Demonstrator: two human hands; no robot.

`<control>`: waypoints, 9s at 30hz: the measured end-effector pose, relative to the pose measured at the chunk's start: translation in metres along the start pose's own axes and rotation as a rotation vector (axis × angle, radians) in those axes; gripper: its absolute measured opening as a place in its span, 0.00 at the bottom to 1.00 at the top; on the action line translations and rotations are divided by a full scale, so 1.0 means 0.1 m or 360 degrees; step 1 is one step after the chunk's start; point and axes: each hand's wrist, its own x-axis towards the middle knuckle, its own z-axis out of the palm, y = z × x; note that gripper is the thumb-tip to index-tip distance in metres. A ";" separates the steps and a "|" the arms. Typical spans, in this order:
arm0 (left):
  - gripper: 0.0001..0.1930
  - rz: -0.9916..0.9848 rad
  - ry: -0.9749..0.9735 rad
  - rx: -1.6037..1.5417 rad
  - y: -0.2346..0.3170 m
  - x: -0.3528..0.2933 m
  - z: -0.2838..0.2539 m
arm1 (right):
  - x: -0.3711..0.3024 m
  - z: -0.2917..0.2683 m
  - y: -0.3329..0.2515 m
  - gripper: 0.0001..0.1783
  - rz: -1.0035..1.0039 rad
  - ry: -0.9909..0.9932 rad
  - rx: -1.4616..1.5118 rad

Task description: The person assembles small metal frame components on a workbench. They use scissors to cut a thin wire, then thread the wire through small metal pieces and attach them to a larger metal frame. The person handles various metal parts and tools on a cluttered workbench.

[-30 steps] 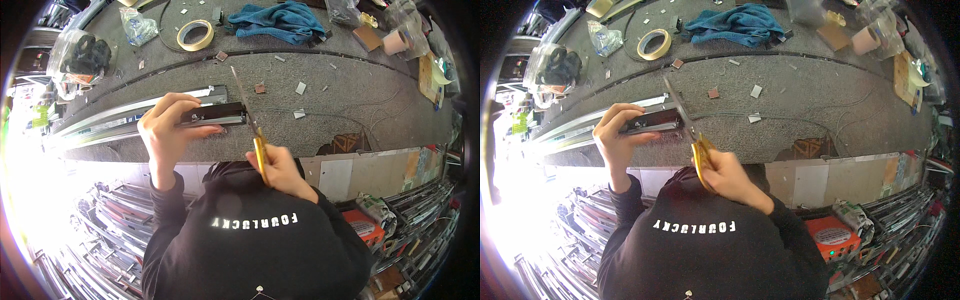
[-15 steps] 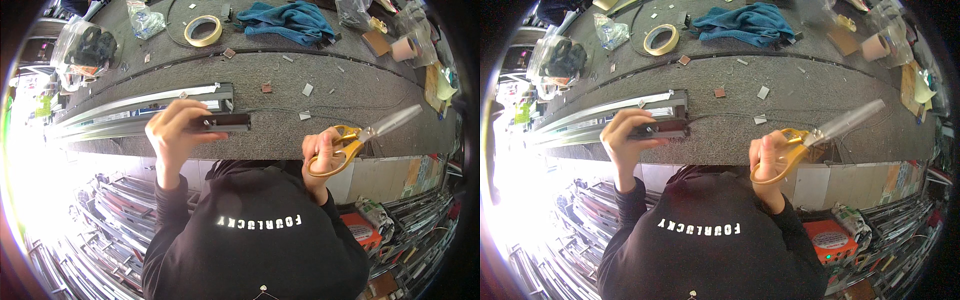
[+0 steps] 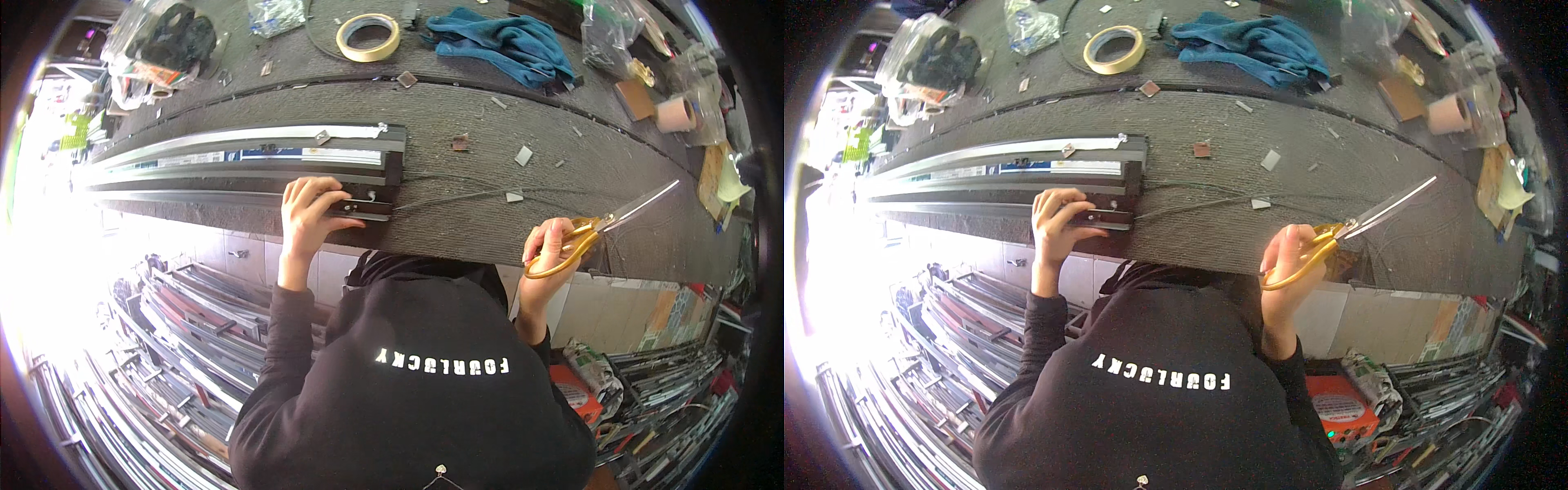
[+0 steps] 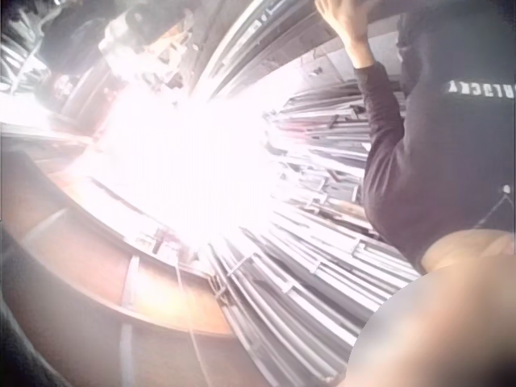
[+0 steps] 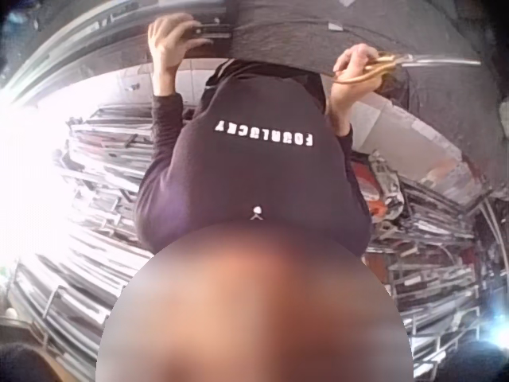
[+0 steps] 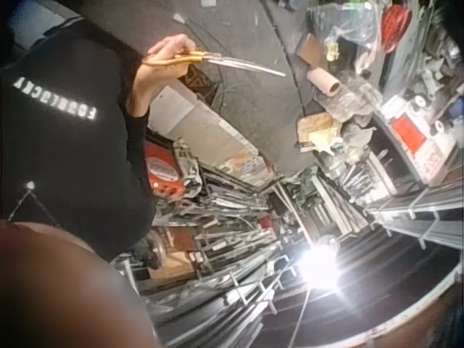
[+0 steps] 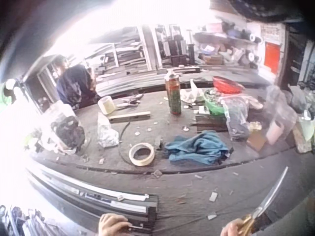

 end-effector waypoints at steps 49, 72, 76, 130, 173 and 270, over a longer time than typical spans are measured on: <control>0.19 -0.2255 0.1394 -0.2888 -1.77 -3.94 -1.15 | -2.43 4.64 -0.10 0.16 0.0293 -0.2888 -0.0072; 0.25 -0.3096 0.0722 -0.0796 -6.80 -6.79 -2.56 | -5.55 11.46 3.51 0.16 -0.0909 -0.3432 -0.2348; 0.24 -0.3108 0.0931 -0.1154 -7.48 -7.25 -2.73 | -5.95 12.55 3.63 0.13 -0.0752 -0.3374 -0.2602; 0.08 -0.0213 -0.0662 -0.0774 -18.76 -4.70 -10.44 | -9.97 18.76 2.88 0.21 0.0672 0.2255 -0.0219; 0.23 -0.1725 0.1634 0.0007 -22.28 -9.27 -13.50 | -7.63 20.66 -0.08 0.11 -0.0428 0.0271 -0.1439; 0.34 0.0441 -0.2453 -0.0825 -7.65 -2.18 -5.25 | -6.30 10.14 -1.86 0.20 -0.0360 -0.0818 -0.0569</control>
